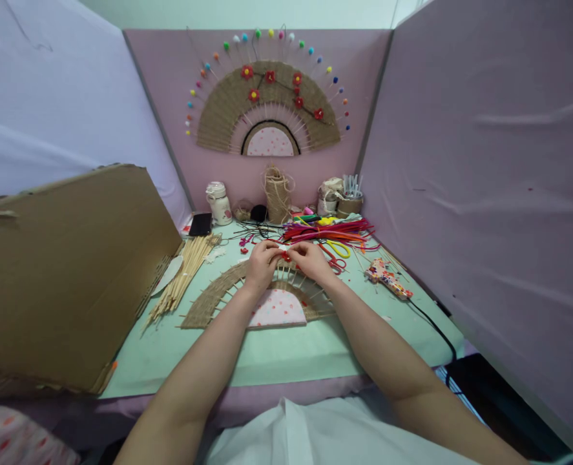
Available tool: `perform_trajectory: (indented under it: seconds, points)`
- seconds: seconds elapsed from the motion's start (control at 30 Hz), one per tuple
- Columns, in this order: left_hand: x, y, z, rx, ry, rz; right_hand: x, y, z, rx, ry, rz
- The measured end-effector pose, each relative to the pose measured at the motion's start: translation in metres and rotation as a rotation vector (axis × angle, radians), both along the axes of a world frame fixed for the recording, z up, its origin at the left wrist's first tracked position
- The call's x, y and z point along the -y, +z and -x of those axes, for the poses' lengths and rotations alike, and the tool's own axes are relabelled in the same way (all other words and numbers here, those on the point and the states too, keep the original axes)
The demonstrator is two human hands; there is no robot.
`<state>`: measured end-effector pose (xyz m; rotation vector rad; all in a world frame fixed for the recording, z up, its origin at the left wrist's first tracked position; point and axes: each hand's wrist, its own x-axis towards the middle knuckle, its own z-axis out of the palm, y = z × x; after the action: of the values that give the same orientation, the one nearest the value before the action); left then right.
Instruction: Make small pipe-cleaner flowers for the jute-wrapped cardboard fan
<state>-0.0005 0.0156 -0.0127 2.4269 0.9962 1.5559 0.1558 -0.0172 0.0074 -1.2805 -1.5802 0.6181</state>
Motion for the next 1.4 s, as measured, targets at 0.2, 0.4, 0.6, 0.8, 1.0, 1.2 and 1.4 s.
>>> perform_trajectory:
  seconds: [0.2, 0.4, 0.6, 0.8, 1.0, 1.2, 1.4]
  points:
    - [0.000, -0.002, -0.001, -0.004, -0.012, 0.059, -0.002, -0.003, -0.001, 0.103, -0.001, -0.140]
    - [-0.001, -0.003, -0.002, -0.020, -0.034, 0.080, -0.002, -0.003, -0.002, 0.083, 0.033, -0.118]
    - [-0.003, -0.006, -0.001, -0.116, -0.037, 0.091, -0.002, -0.001, -0.003, 0.181, 0.031, -0.213]
    - [0.009, 0.004, -0.005, 0.020, 0.089, 0.095, -0.001, -0.005, -0.004, 0.356, -0.008, -0.323]
    - [0.021, 0.009, -0.018, 0.338, -0.112, 0.434, 0.003, -0.004, -0.002, 0.317, -0.068, -0.417]
    - [0.018, 0.005, -0.022, 0.588, -0.198, 0.526, 0.008, -0.003, 0.007, 0.106, -0.052, -0.337]
    - [0.017, 0.004, -0.022, 0.630, -0.197, 0.432, 0.004, -0.005, 0.018, -0.252, -0.059, -0.105]
